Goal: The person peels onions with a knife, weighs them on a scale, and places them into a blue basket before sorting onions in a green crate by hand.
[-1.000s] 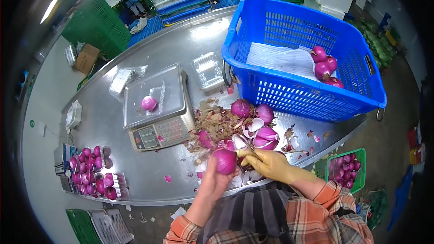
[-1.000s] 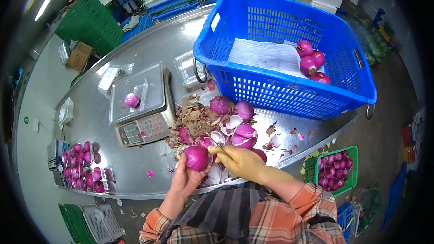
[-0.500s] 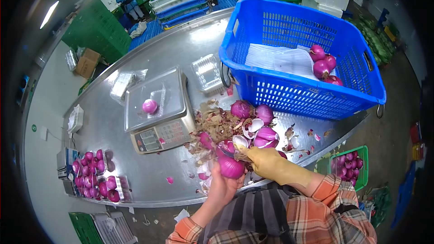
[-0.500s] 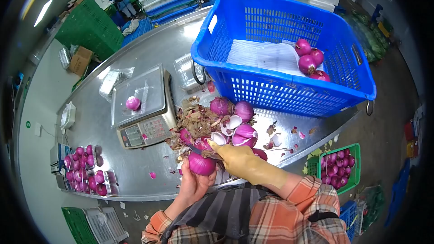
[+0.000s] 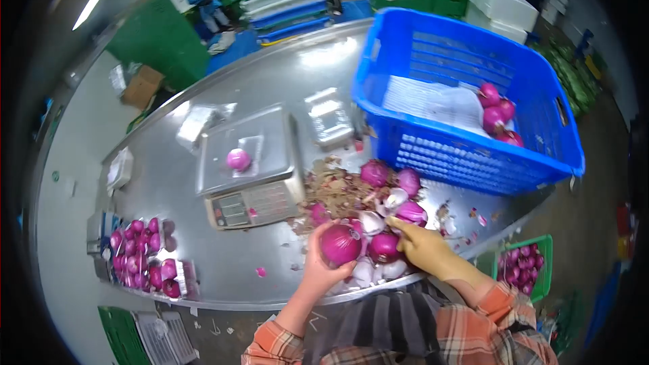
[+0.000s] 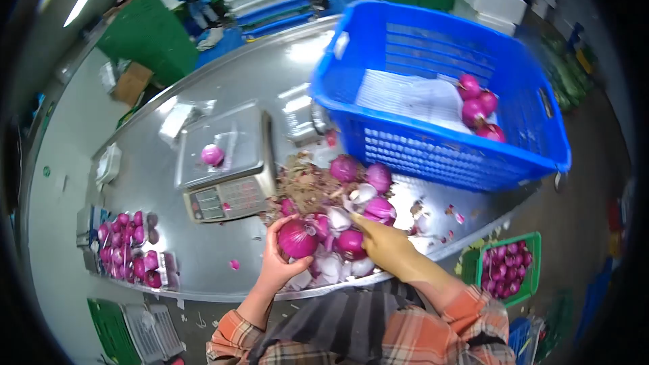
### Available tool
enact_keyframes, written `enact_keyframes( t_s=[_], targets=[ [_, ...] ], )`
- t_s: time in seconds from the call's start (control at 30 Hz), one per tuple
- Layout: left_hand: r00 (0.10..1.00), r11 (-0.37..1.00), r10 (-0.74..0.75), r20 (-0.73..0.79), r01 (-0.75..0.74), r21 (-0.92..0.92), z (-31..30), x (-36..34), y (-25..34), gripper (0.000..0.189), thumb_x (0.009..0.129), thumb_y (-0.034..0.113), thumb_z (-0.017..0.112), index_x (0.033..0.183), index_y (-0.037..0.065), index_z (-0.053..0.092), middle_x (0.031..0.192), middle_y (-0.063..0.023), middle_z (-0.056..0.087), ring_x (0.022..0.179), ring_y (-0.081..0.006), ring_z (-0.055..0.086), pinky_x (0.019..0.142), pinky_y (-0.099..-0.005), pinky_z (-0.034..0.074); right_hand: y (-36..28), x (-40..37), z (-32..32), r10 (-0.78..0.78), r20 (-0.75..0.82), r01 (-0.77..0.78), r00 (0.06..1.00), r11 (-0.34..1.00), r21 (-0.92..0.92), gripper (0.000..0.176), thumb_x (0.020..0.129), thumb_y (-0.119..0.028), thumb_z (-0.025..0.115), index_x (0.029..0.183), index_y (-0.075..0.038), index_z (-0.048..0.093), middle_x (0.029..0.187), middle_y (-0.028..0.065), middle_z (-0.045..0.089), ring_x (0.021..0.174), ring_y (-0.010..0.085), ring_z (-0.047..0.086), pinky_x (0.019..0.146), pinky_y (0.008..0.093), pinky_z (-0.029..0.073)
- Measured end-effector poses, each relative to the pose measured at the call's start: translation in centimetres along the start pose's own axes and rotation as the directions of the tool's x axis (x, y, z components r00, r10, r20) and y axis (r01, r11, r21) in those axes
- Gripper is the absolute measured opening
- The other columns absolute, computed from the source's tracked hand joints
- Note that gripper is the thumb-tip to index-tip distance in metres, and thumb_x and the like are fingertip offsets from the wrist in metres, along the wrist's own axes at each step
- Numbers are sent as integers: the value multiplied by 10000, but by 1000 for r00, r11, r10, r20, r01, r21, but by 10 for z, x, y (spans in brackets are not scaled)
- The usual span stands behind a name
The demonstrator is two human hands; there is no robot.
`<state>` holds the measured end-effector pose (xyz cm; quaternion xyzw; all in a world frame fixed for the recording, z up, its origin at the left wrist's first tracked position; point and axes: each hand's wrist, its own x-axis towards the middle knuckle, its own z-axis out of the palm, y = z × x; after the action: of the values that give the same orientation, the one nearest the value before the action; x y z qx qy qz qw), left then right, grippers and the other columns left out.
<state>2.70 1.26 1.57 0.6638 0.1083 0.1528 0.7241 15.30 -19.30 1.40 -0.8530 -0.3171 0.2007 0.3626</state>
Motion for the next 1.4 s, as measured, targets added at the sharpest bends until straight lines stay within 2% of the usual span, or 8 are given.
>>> enact_keyframes(
  t_s=[0.1, 0.37, 0.63, 0.73, 0.9, 1.03, 1.27, 1.4],
  targets=[
    [981, 953, 155, -118, -117, 279, -43, 29, 6, 827, 642, 72, 764, 1338, 69, 317, 1285, -129, 443, 1197, -235, 478, 999, -368, 436, -37, -8, -28, 301, 228, -354, 926, 902, 248, 316, 979, -249, 448, 1269, -199, 564, 790, 22, 679, 529, 93, 566, 538, 254, 473],
    [808, 461, 538, -239, -45, 886, -180, 197, 35, 498, 651, 246, 744, 1062, 14, 584, 953, -185, 613, 909, -314, 602, 791, -381, 478, -27, -78, 3, 451, 334, -562, 827, 674, 479, 330, 978, -267, 457, 1290, -225, 556, 790, -13, 676, 463, 50, 496, 453, 198, 412],
    [986, 411, 32, -166, 138, 901, -295, 294, -35, 483, 842, 358, 674, 1086, -41, 552, 820, -132, 636, 614, -174, 585, 587, -324, 495, -13, -181, 11, 500, 338, -595, 797, 558, 578, 401, 980, -373, 420, 1345, -225, 496, 821, -7, 660, 513, 76, 512, 488, 206, 422],
    [922, 256, 262, -285, 218, 942, -196, 244, 19, 357, 867, 237, 643, 1101, -23, 573, 997, -130, 628, 848, -221, 606, 757, -340, 501, 4, -219, 15, 552, 279, -588, 786, 528, 613, 408, 982, -375, 419, 1341, -198, 496, 828, 6, 666, 523, 87, 511, 541, 211, 438],
    [615, 357, 773, -153, -223, 907, 4, 140, 51, 490, 831, 380, 687, 1102, -13, 576, 1010, -147, 615, 862, -238, 604, 783, -337, 510, 52, -312, -3, 599, 202, -525, 775, 432, 733, 405, 989, -381, 403, 1352, -221, 486, 846, -4, 666, 535, 81, 514, 555, 215, 443],
    [433, 92, 843, 318, -700, 708, 158, 76, 40, 588, 816, 466, 691, 1118, -24, 569, 1077, -205, 604, 906, -281, 615, 797, -344, 518, 123, -407, -13, 677, 113, -450, 727, 346, 823, 397, 983, -367, 394, 1332, -214, 503, 828, 21, 674, 516, 100, 524, 534, 244, 457],
    [405, 422, 303, 863, -868, 260, 448, -65, -52, 311, 820, 64, 625, 1107, -34, 553, 1168, -187, 548, 1065, -306, 524, 936, -407, 414, 209, -557, -18, 900, 25, -237, 435, 88, 967, 354, 985, -309, 436, 1305, -199, 540, 813, 38, 673, 465, 96, 508, 494, 233, 444],
    [73, 560, -218, 973, -808, 186, 563, -100, -126, 359, 804, 103, 655, 1136, 10, 557, 1115, -189, 567, 1042, -350, 549, 904, -414, 451, 236, -593, 26, 947, 147, 81, 285, -176, 981, 316, 986, -252, 474, 1270, -155, 571, 791, 80, 681, 470, 89, 512, 474, 232, 445]
  ],
)
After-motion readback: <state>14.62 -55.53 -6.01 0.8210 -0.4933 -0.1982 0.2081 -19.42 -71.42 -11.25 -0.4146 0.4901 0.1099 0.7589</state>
